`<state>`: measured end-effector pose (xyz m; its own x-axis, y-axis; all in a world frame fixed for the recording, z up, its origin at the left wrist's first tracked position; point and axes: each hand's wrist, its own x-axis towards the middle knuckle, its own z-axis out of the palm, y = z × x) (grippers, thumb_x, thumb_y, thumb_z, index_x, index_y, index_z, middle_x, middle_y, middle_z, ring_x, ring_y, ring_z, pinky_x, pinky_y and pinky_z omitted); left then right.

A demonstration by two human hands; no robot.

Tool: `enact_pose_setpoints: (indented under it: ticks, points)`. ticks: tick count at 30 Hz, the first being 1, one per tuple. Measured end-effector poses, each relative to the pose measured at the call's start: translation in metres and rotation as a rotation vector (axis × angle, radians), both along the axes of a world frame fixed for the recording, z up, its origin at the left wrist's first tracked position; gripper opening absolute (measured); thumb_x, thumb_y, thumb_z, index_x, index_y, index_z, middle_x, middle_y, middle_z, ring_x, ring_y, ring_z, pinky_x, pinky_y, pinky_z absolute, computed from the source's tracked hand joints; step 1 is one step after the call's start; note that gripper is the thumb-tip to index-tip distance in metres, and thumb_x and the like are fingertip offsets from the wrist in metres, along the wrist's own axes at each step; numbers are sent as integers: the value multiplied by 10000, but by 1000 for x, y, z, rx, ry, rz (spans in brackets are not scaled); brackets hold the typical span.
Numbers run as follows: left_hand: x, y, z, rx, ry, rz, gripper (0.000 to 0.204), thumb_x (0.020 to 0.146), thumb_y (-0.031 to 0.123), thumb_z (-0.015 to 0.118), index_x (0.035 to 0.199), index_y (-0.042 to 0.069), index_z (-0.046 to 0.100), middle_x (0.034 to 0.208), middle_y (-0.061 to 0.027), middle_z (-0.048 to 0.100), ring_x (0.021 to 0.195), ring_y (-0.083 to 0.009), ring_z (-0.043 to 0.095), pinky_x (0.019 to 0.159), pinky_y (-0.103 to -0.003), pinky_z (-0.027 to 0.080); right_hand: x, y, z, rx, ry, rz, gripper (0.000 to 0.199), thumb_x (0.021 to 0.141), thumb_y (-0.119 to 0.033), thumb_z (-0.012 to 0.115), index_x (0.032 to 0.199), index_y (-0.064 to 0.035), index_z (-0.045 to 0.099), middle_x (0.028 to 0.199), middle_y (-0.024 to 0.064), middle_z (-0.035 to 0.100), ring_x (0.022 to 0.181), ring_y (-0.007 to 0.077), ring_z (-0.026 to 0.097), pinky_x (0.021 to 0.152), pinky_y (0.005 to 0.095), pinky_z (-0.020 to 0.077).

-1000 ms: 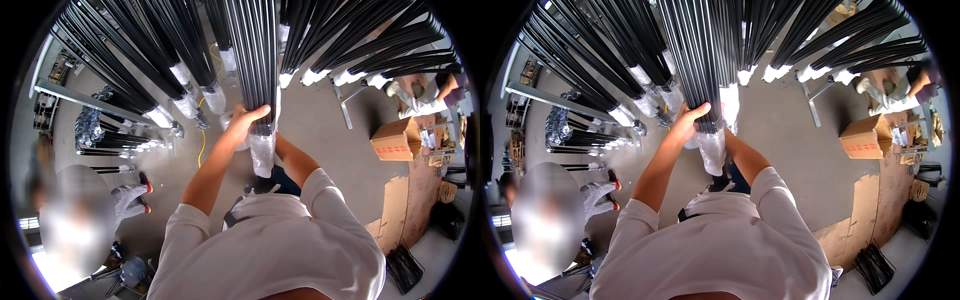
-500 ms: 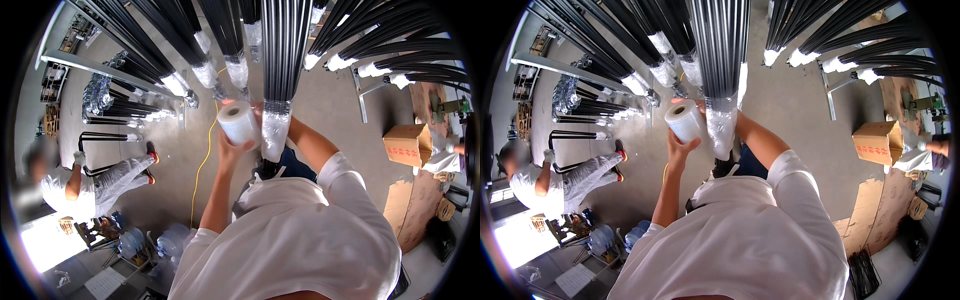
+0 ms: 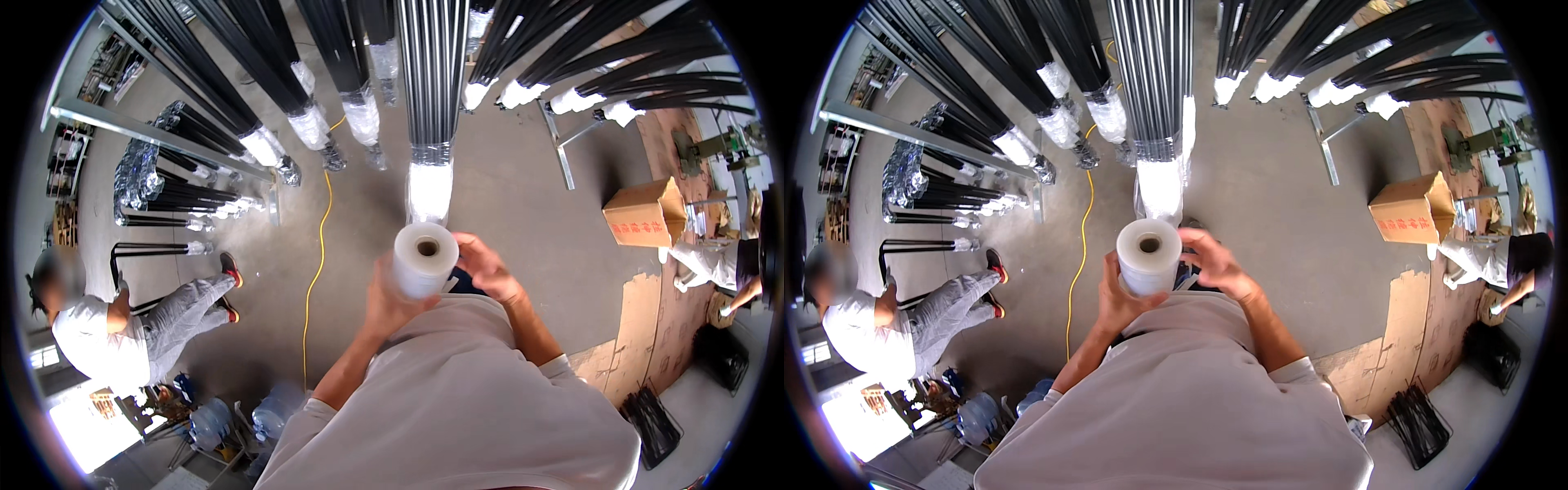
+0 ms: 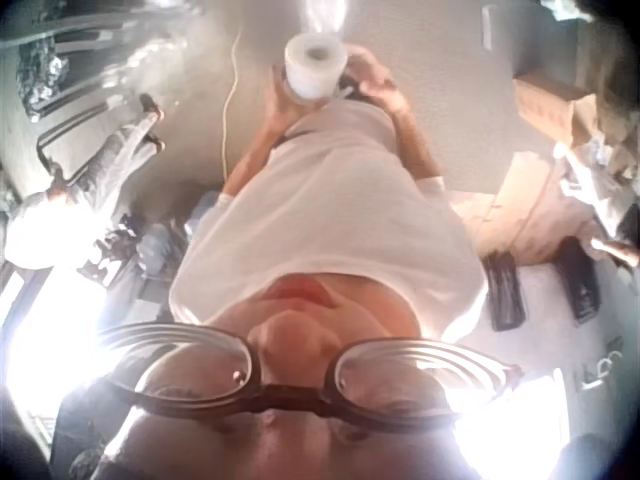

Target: The person wraps a roll of clear plastic film around the lower ends of a bundle of black metal poles. They rotate the film roll around the poles to secure the wrapping, then move to the next bundle and repeat the process.

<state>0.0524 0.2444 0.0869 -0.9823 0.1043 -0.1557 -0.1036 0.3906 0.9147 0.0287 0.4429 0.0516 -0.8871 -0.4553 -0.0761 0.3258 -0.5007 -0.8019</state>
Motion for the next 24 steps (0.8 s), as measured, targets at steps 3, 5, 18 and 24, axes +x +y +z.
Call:
enact_pose_setpoints:
  ticks: [3, 5, 18, 24]
  points:
    - [4, 3, -1, -16, 41, -86, 866, 501, 219, 820, 1179, 26, 316, 1065, -152, 507, 973, -273, 525, 829, -374, 419, 12, -21, 21, 221, -86, 97, 1047, 493, -293, 798, 1321, -35, 211, 1262, 84, 370, 1181, 206, 346, 1000, 333, 235]
    - [-1, 2, 4, -7, 53, -221, 850, 539, 225, 803, 1207, 24, 316, 1093, -144, 503, 979, -259, 525, 845, -361, 408, 14, -29, 22, 114, -97, -10, 1038, 454, -262, 812, 1298, -39, 249, 1227, 77, 389, 1162, 202, 361, 982, 326, 256]
    - [-166, 65, -23, 606, -178, -79, 281, 730, 109, 669, 955, -25, 569, 900, -71, 615, 815, -117, 566, 729, -260, 443, 80, 17, 12, 203, -212, -707, 810, 472, -237, 692, 1180, 15, 392, 1027, 96, 517, 963, 210, 510, 850, 330, 409]
    - [-150, 64, -19, 634, -51, -126, 255, 720, 104, 684, 921, -21, 591, 834, -55, 624, 734, -105, 576, 663, -254, 459, 5, 118, -69, 421, -144, -795, 540, 583, -174, 547, 1065, 56, 472, 908, 128, 580, 823, 229, 585, 734, 322, 493]
